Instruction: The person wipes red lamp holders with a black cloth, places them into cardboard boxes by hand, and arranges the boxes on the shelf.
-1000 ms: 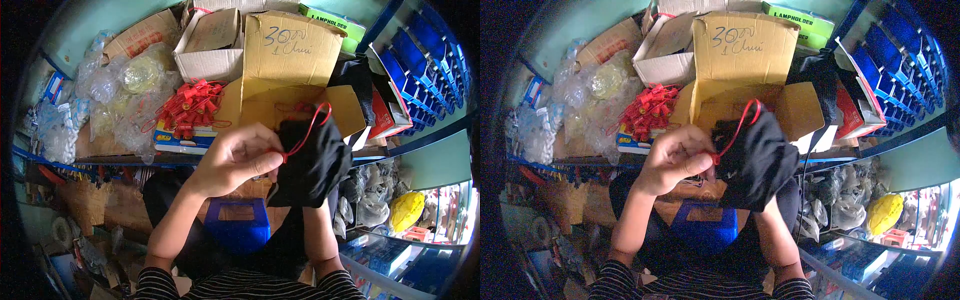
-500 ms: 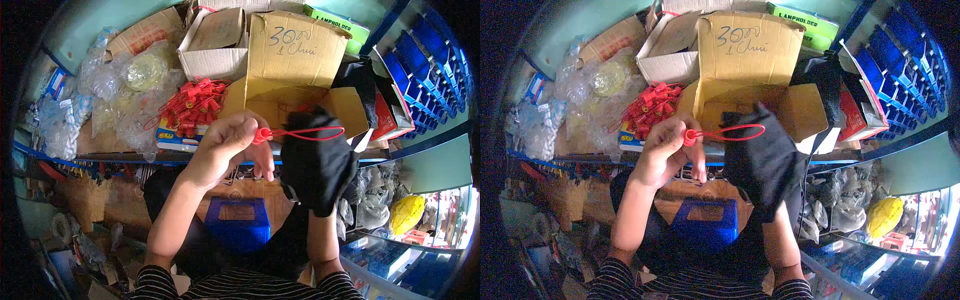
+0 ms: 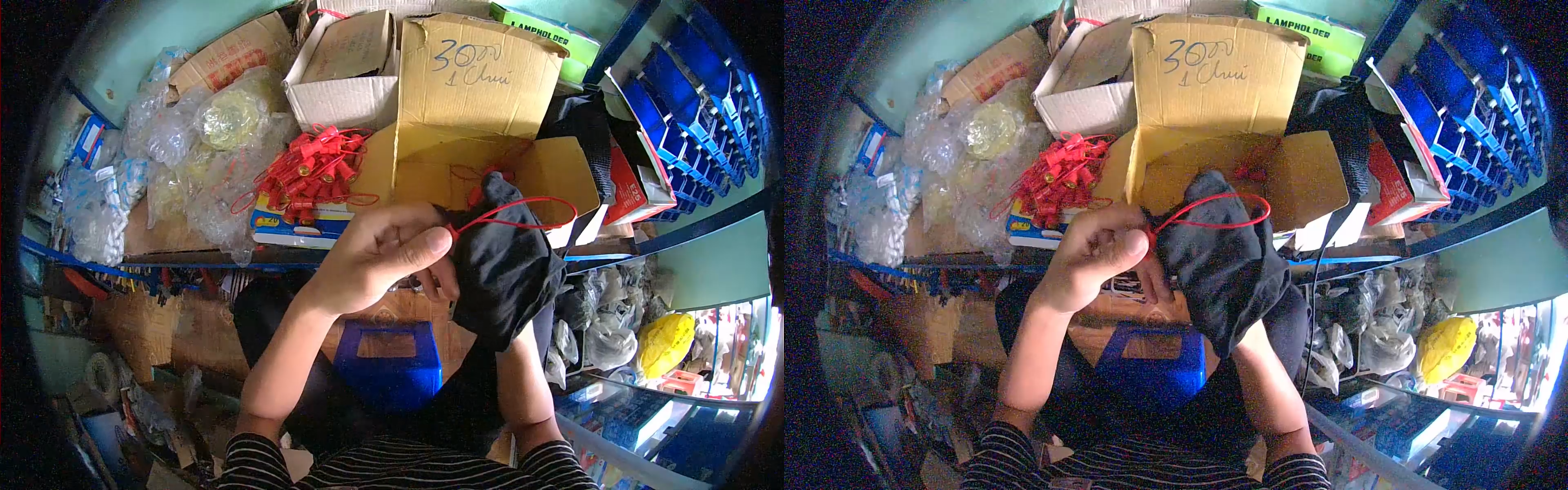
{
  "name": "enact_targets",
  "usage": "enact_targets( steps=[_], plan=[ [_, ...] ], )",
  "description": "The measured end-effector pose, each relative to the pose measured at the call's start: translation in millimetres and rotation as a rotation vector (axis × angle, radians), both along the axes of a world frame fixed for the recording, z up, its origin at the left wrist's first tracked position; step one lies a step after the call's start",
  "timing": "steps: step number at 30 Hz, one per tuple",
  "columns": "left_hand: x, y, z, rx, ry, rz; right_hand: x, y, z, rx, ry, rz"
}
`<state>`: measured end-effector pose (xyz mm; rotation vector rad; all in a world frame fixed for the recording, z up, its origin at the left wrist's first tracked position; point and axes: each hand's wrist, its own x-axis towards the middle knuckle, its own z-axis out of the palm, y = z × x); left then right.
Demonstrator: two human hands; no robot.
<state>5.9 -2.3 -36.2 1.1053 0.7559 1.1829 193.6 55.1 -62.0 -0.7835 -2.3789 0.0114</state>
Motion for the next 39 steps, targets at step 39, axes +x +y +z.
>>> enact_targets(
  steps=[39],
  plan=[
    [0,2,-4,0.338,0.076,0.488,-22,6,-13,-0.292,0.253,0.388]
  ],
)
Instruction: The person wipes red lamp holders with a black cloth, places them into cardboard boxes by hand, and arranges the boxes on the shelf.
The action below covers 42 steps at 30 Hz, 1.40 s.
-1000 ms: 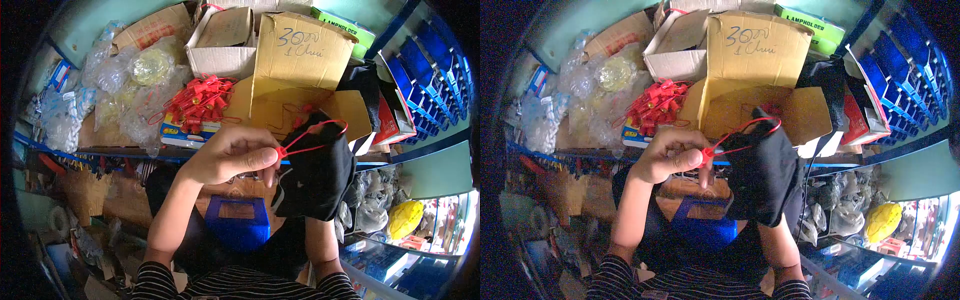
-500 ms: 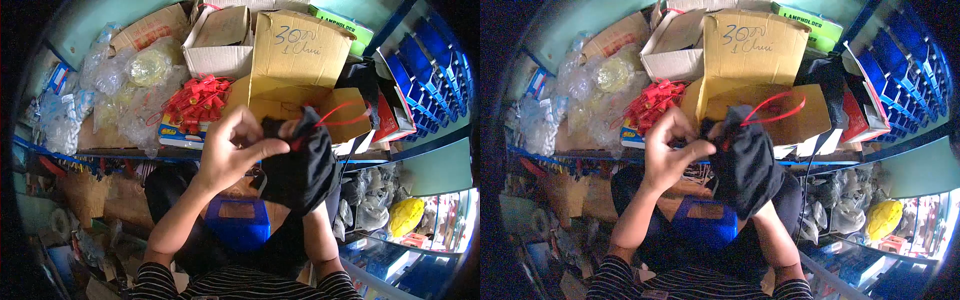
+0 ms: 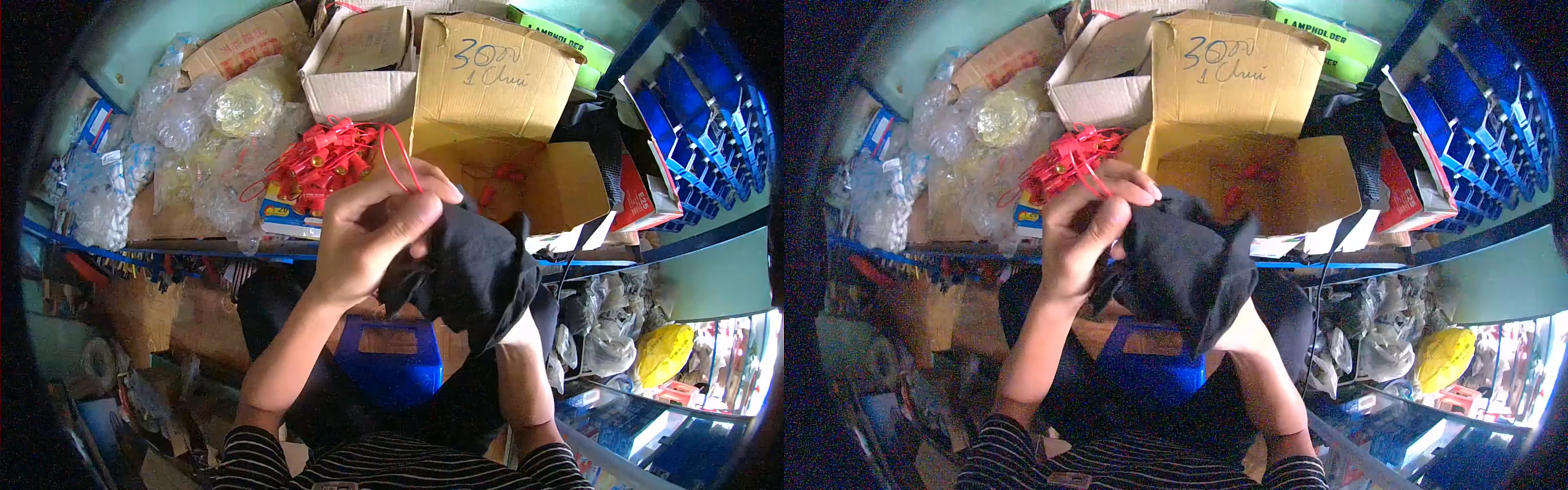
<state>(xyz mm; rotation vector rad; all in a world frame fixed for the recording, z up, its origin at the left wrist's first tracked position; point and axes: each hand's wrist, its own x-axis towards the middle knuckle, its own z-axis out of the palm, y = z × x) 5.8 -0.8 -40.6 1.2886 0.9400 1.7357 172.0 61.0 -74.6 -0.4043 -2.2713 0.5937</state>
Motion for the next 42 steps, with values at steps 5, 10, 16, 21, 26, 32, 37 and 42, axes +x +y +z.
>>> enact_targets(
  steps=[5,10,16,21,26,32,37,42],
  plan=[
    [12,6,-3,0.073,0.066,0.209,-6,-18,46,0.025,-0.174,-0.23],
    [29,-3,-13,0.058,0.128,0.263,-3,-12,30,0.132,-0.078,-0.344],
    [23,-2,-10,0.01,0.081,0.158,-3,-11,19,0.143,-0.014,-0.346],
    [27,1,-13,-0.056,-0.277,-0.089,0,-18,9,0.137,-0.109,-0.412],
    [27,0,-13,-0.092,-0.369,-0.147,2,-21,15,0.084,-0.085,-0.331],
    [-4,5,-4,-0.042,-0.336,0.01,10,-20,11,0.208,-0.024,-0.397],
    [-83,26,34,-0.234,0.66,0.475,22,-5,9,0.249,-0.018,-0.52],
    [-120,63,15,-0.294,1.24,0.434,38,5,5,0.2,0.068,-0.544]
  ],
)
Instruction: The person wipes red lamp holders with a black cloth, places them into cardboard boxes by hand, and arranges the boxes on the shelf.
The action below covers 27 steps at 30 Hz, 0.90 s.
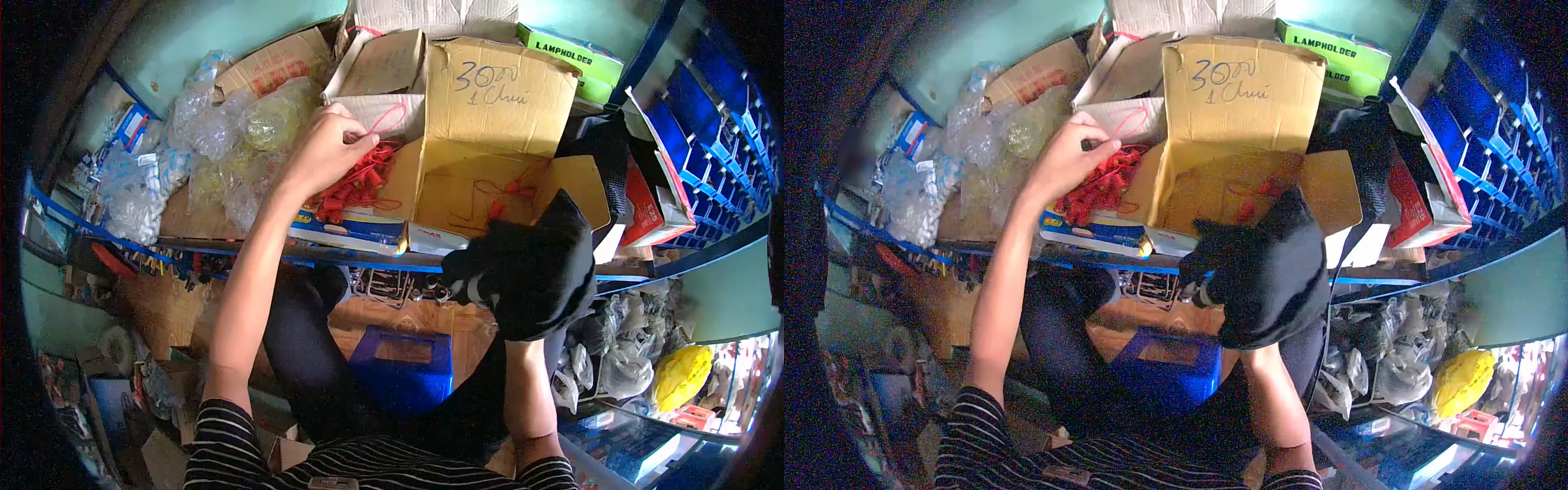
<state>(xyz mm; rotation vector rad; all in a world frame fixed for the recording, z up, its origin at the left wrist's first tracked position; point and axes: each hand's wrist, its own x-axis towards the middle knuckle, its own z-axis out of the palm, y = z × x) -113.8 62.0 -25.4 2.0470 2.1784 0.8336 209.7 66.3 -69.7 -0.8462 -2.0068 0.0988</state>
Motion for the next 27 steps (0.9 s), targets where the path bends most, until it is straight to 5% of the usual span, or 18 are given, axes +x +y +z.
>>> enact_targets(
  steps=[4,7,10,12,16,19,21,24,27],
  plan=[
    [26,6,5,0.26,0.112,0.111,14,3,-12,-0.069,0.224,-0.041],
    [73,13,22,0.201,-0.255,-0.142,21,13,-30,-0.156,0.564,-0.117],
    [106,44,14,-0.151,-0.001,-0.506,24,23,-46,-0.225,0.815,-0.129],
    [124,70,-7,-0.355,0.115,-0.548,23,28,-51,-0.233,0.78,-0.173],
    [125,83,-41,-0.31,0.051,-0.731,22,30,-40,-0.089,0.41,-0.414],
    [121,81,-36,-0.348,-0.033,-0.783,3,23,-6,-0.077,0.529,-0.43],
    [140,88,-12,-0.553,0.248,-0.517,3,22,0,-0.15,0.612,-0.284],
    [114,67,4,-0.26,-0.653,-0.671,18,28,5,-0.046,0.275,-0.143],
    [106,14,39,-0.273,-0.959,-0.71,15,33,2,0.268,0.031,-0.156]
  ],
)
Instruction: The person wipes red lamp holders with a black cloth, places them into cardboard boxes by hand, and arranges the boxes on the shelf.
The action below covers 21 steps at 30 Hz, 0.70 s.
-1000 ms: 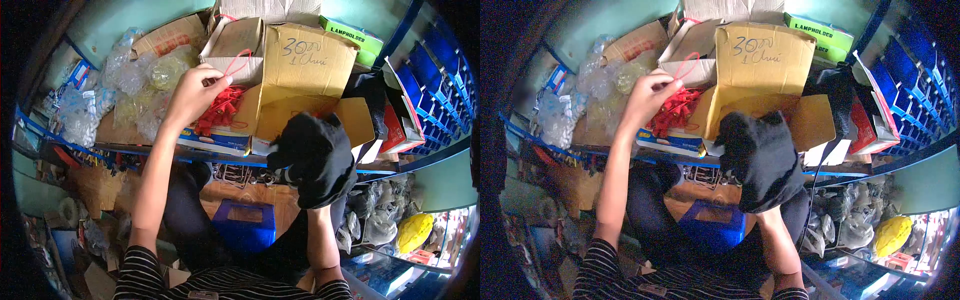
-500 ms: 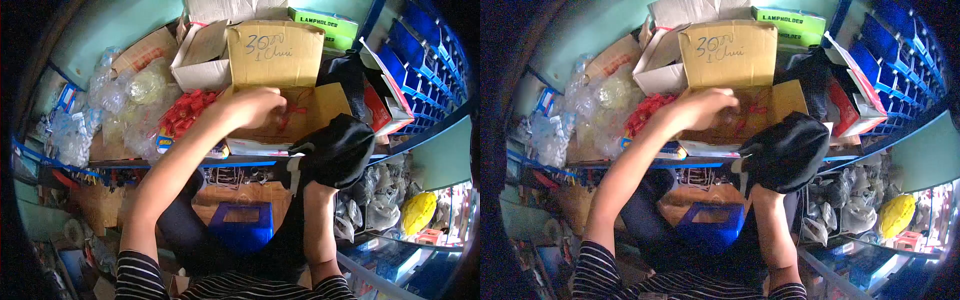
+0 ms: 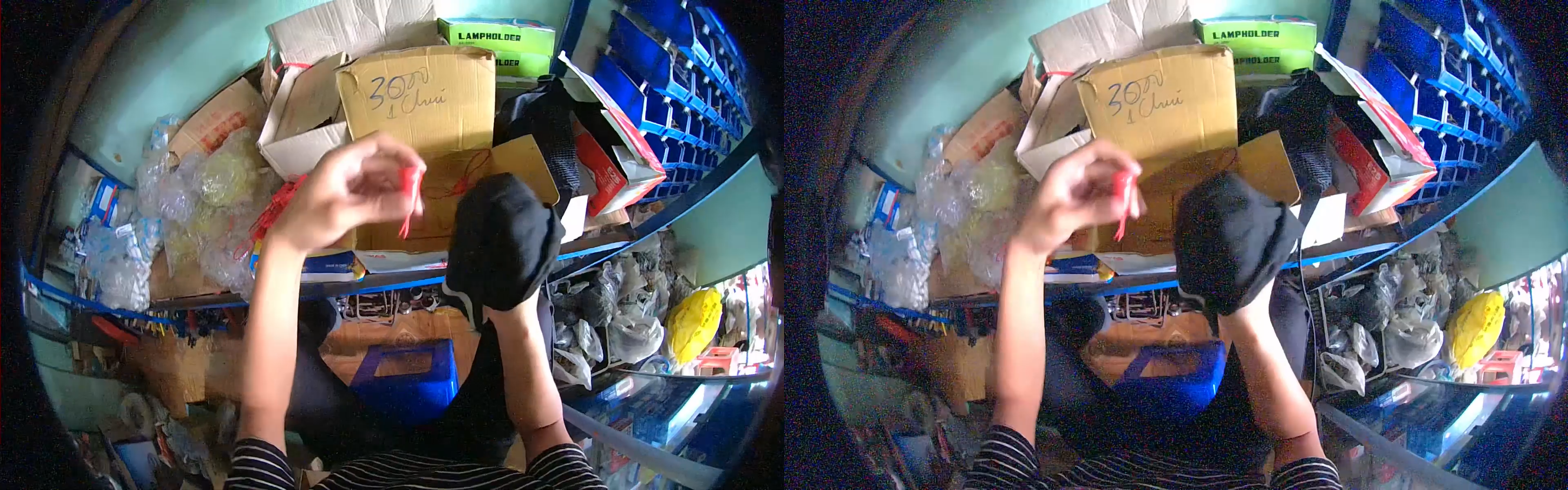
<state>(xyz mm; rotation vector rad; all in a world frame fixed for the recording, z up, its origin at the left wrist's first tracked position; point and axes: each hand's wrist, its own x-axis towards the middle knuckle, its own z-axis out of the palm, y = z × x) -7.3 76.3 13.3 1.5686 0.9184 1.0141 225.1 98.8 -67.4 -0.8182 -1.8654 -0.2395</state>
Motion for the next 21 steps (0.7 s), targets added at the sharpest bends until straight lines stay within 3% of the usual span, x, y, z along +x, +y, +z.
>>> enact_targets(
  steps=[1,3,7,11,17,20,21],
  plan=[
    [2,-9,-6,0.057,-0.113,-0.024,1,1,2,-0.224,0.039,0.187],
    [5,-25,-23,0.124,-0.296,-0.028,-8,-13,-7,-0.146,-0.202,-0.002],
    [9,-39,-50,0.142,-0.522,0.069,-30,-23,2,-0.203,-0.149,0.368],
    [1,-48,-57,0.119,-0.539,0.061,-30,-51,4,-0.898,0.065,0.629],
    [-5,-56,-54,0.184,-0.614,0.133,-45,-49,17,-0.524,-0.35,0.529],
    [-23,-54,-54,0.22,-0.848,0.492,-48,-46,10,-0.378,-0.263,0.583],
    [-35,-56,-54,0.227,-0.837,0.494,-48,-46,10,-0.36,-0.235,0.586]
  ],
)
